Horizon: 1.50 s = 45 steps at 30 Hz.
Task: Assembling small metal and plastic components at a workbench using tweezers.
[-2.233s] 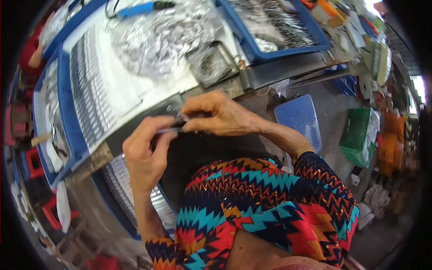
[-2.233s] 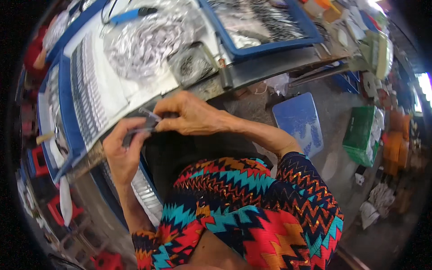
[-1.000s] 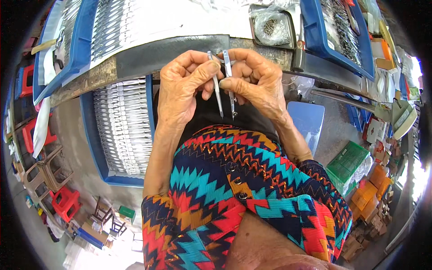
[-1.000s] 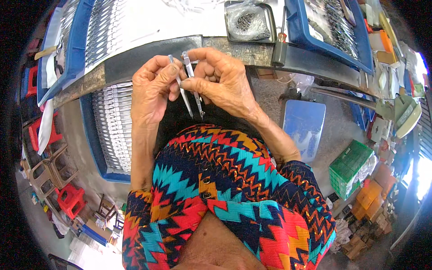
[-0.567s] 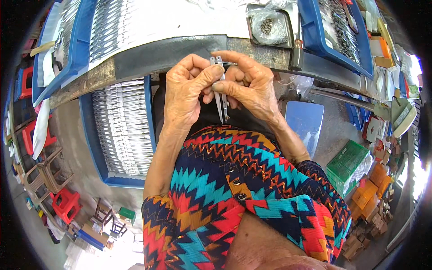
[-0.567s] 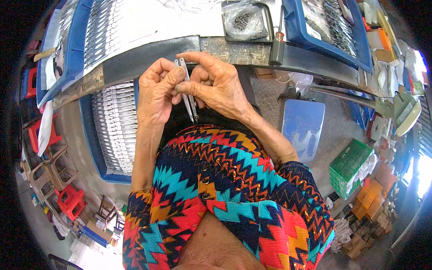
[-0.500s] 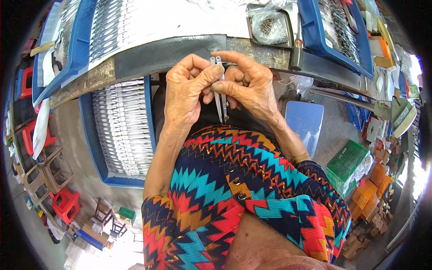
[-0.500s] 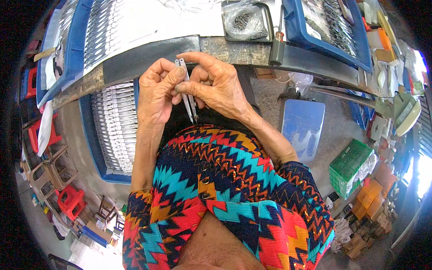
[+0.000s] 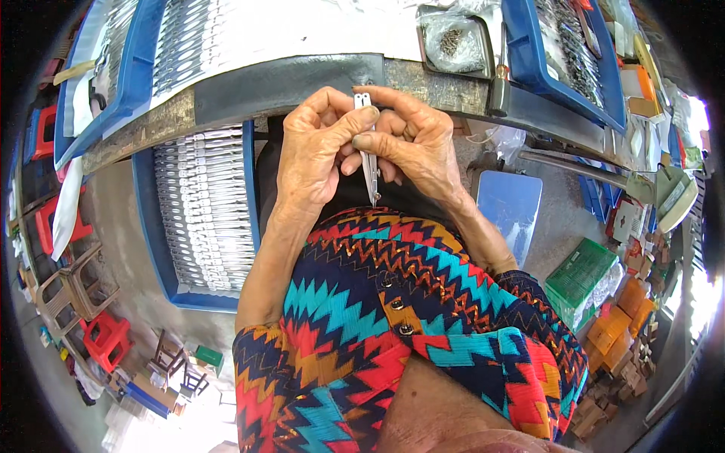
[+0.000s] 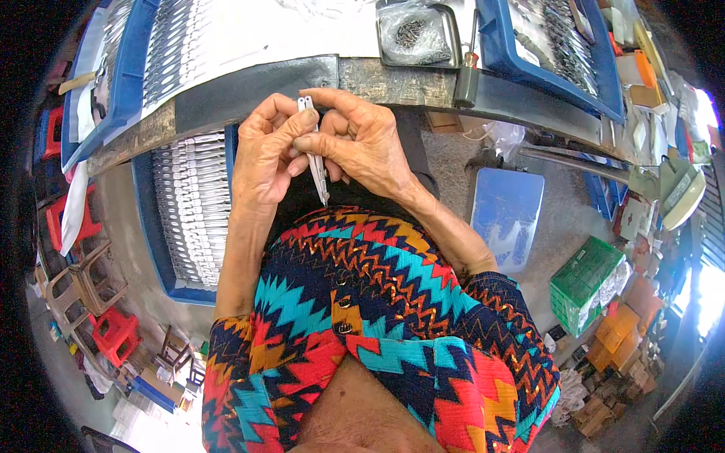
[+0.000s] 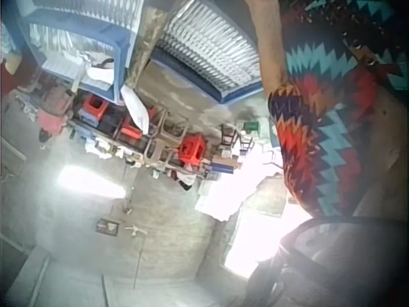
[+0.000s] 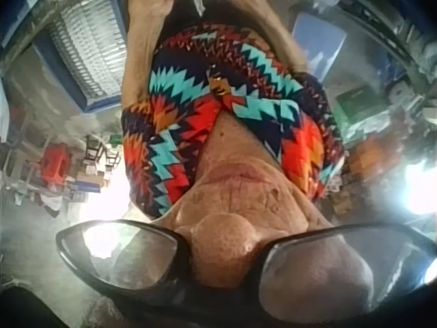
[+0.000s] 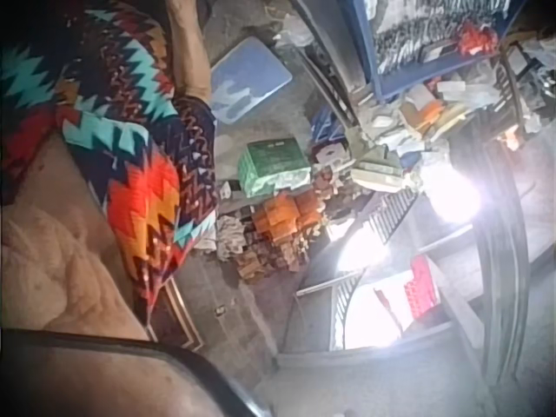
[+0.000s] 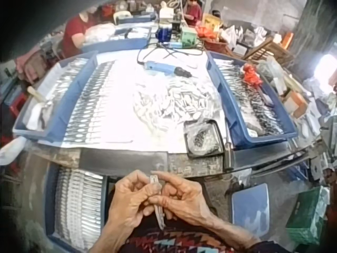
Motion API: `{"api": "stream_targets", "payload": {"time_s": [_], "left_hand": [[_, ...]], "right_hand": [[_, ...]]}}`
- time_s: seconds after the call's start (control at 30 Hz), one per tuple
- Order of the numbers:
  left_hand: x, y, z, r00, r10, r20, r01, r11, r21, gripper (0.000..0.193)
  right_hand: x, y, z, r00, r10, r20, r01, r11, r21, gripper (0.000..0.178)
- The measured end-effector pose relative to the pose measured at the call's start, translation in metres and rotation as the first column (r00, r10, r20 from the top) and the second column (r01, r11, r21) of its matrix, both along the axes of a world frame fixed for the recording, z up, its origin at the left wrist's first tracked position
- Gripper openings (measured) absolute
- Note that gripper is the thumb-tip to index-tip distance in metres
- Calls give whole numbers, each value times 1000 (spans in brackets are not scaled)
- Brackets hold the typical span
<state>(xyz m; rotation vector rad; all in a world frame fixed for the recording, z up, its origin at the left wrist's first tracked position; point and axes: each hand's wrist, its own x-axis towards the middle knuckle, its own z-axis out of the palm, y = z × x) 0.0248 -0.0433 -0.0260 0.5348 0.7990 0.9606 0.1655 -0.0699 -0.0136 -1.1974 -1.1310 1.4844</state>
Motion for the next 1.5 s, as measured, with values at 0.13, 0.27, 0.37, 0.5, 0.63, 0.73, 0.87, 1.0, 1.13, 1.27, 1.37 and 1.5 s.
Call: {"api": "stream_targets", "payload": {"time_s": [0.13, 0.27, 0.37, 0.5, 0.63, 0.73, 0.87, 1.0, 1.13, 1.27, 1.37, 1.5], "left_hand": [[-2, 1, 4, 997, -19, -74, 20, 1000, 17, 13], [-3, 2, 3, 996, -22, -87, 29, 996, 81, 14], [-3, 3, 3, 998, -15, -57, 19, 996, 83, 14], [-4, 5, 1, 1000, -24, -18, 25, 997, 76, 15], [-11, 9, 0, 996, -82, 34, 79, 995, 67, 15], [-12, 9, 4, 989, -147, 26, 145, 986, 78, 14], [-11, 11, 4, 979, -203, 13, 203, 978, 43, 13], [-14, 13, 1, 946, -323, -13, 323, 946, 13, 13], [-11, 15, 7, 942, -334, 11, 334, 941, -47, 15], [-8, 14, 8, 935, -354, 0, 354, 935, -33, 16], [-7, 11, 9, 936, -353, -11, 353, 936, 15, 15], [-5, 1, 18, 950, -298, -96, 308, 946, 104, 14]], "right_hand": [[-1, -2, -3, 1000, -4, 22, 4, 1000, 20, 44], [-2, -4, -5, 1000, 3, -22, -3, 999, 35, 46], [-3, -4, -5, 1000, 4, -22, -4, 1000, 23, 47], [-3, -4, -5, 1000, -4, -18, 4, 1000, 21, 48], [8, 3, -6, 995, 58, -80, -56, 998, 27, 36], [15, 10, -16, 983, 86, -162, -82, 996, 30, 30], [18, 13, -18, 987, 92, -135, -87, 995, 45, 28], [24, 17, -21, 980, 122, -157, -111, 991, 75, 26], [25, 21, -19, 955, 165, -248, -142, 984, 109, 25], [26, 19, -18, 939, 170, -297, -131, 980, 147, 27], [26, 18, -18, 926, 141, -349, -102, 986, 129, 30], [26, 19, -16, 906, 133, -401, -74, 984, 160, 32]]}}
